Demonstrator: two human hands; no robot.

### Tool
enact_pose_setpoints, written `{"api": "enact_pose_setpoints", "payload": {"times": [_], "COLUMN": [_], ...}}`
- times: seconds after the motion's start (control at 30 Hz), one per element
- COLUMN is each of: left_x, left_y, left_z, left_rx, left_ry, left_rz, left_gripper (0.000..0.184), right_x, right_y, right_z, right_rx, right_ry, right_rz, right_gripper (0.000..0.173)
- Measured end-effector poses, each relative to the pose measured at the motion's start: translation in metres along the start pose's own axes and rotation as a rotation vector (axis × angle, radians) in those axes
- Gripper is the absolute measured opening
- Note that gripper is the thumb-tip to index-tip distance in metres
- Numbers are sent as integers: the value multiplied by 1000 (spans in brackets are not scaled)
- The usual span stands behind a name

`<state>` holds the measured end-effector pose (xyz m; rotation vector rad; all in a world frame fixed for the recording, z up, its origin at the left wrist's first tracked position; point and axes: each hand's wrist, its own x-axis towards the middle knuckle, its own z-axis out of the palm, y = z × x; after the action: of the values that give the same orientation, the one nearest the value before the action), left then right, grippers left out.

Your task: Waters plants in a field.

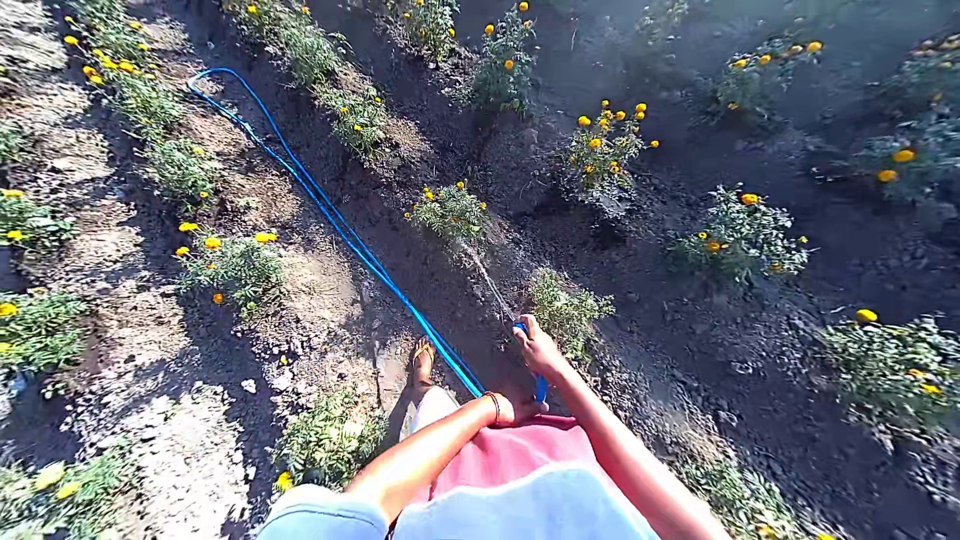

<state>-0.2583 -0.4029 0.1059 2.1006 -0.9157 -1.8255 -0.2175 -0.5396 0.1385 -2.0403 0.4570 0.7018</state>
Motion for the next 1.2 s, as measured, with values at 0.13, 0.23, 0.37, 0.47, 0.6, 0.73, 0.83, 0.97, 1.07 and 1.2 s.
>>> {"api": "enact_pose_setpoints", "payload": {"times": [0.13, 0.23, 0.37, 0.47, 0.6, 0.73, 0.83, 0.97, 1.07, 1.2], "left_x": [0, 10, 57, 70, 40, 31, 37, 43, 34, -13], "left_y": [53, 95, 119, 147, 198, 203, 181, 120, 54, -56], "left_z": [20, 28, 51, 63, 56, 57, 61, 62, 71, 111], "left_rx": [-18, -40, -38, -145, -330, -357, -330, -262, -312, -673], "left_ry": [63, 58, 63, 64, 9, 17, 78, 111, 194, 430], "left_rz": [143, 93, 244, 337, 370, 504, 531, 437, 269, 111], "left_gripper": [50, 58, 55, 58, 57, 53, 51, 45, 43, 37], "right_x": [-42, -63, -86, -99, -129, -151, -146, -125, -110, -103], "right_y": [46, 69, 91, 111, 121, 112, 99, 80, 79, 82], "right_z": [-28, -49, -73, -88, -114, -122, -101, -55, -27, -6], "right_rx": [-13, -19, -27, -34, 3, 15, -88, -162, -199, -201], "right_ry": [-10, -7, -73, -115, -55, -5, -6, 73, 132, 129], "right_rz": [-14, 8, 53, 93, 139, 108, 35, -21, -56, -90], "right_gripper": [39, 39, 40, 38, 37, 36, 35, 38, 40, 40]}}
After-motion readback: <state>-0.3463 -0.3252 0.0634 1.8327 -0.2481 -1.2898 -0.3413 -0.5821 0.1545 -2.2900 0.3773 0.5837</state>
